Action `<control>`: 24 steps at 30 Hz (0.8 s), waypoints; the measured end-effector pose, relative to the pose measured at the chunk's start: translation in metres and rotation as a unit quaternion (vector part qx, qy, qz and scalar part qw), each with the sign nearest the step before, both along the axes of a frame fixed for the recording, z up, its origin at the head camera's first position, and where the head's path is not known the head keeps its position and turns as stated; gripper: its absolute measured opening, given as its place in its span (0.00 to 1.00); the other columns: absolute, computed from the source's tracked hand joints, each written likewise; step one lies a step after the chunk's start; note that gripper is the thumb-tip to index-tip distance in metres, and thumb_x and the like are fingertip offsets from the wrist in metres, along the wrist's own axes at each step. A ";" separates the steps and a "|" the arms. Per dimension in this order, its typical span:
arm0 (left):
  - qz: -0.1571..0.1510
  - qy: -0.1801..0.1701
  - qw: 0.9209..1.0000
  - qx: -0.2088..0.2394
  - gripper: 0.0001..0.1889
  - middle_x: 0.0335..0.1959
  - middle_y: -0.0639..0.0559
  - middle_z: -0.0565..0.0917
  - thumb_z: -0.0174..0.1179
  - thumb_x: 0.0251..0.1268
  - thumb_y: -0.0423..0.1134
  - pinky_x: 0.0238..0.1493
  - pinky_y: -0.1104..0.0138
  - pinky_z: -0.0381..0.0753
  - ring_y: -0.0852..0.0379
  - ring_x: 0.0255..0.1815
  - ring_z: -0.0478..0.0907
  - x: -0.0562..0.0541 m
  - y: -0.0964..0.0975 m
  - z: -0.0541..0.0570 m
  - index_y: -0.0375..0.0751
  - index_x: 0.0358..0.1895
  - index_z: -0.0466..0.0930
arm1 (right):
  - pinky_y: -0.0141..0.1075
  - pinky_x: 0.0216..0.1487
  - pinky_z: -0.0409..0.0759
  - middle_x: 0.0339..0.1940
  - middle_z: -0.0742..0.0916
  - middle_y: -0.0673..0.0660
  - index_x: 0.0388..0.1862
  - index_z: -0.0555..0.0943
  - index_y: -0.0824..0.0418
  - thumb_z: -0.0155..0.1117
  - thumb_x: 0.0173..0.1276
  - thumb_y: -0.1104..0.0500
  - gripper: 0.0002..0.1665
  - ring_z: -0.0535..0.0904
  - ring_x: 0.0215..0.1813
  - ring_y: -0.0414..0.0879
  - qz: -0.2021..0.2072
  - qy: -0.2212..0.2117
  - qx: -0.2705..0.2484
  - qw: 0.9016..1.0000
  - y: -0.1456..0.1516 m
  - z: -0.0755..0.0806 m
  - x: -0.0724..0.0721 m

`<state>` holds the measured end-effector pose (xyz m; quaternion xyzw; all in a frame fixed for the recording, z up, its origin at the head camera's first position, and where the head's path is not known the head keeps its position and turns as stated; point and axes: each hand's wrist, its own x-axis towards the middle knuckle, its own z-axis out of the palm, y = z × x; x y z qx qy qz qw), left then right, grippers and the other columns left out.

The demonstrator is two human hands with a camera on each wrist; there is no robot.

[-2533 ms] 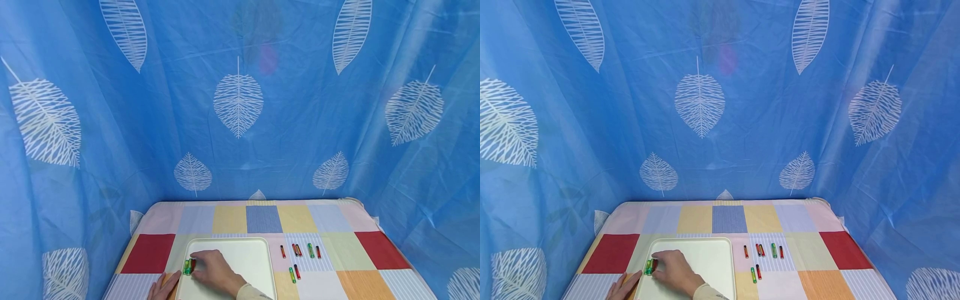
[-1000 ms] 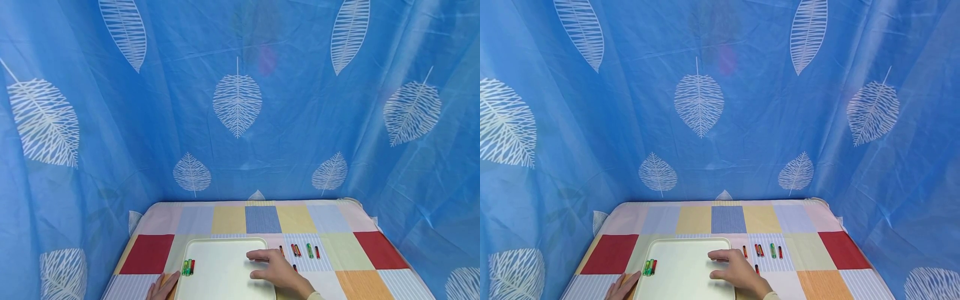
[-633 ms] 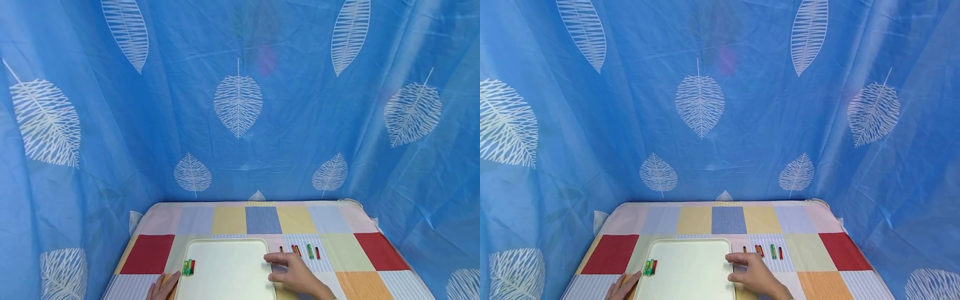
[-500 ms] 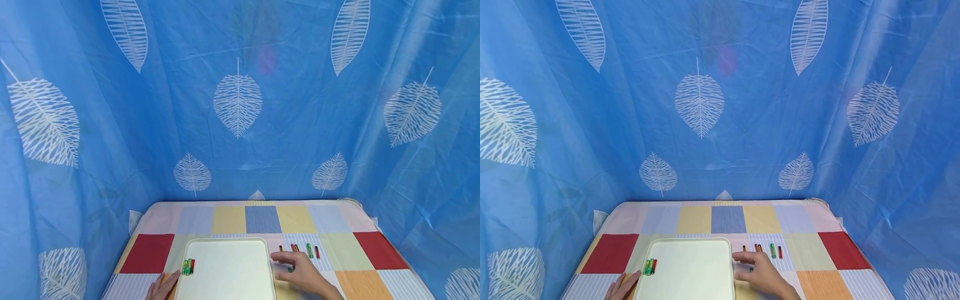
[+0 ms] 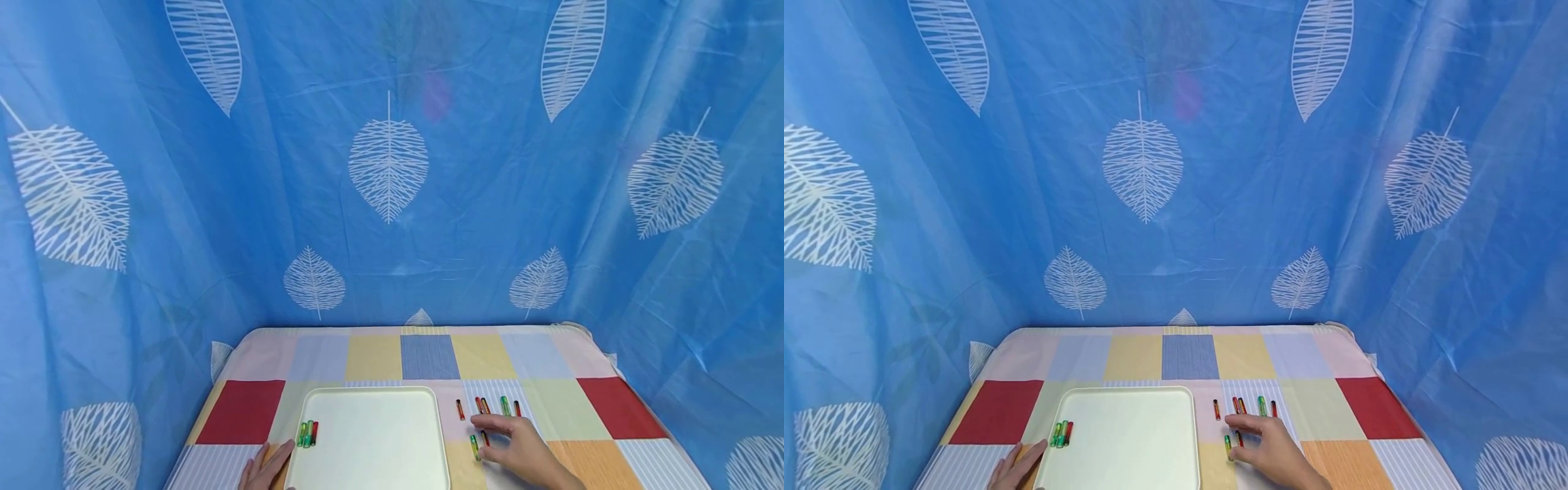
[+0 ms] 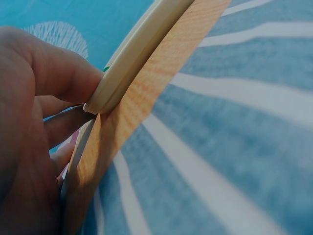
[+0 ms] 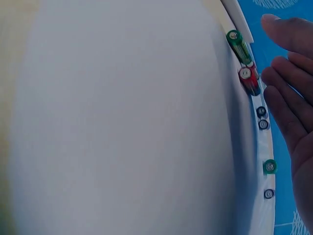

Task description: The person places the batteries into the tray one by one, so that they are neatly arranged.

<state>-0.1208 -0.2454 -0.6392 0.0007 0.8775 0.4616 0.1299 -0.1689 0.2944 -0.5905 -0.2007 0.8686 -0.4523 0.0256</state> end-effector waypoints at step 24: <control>-0.010 0.000 1.000 -0.027 0.56 0.84 0.29 0.67 0.77 0.61 0.61 0.79 0.22 0.30 0.16 0.85 0.38 0.006 0.001 0.003 0.35 0.85 0.63 | 0.27 0.61 0.85 0.58 0.94 0.50 0.60 0.92 0.52 0.85 0.64 0.56 0.25 0.85 0.63 0.36 -0.029 -0.008 0.105 0.994 0.005 -0.001 0.003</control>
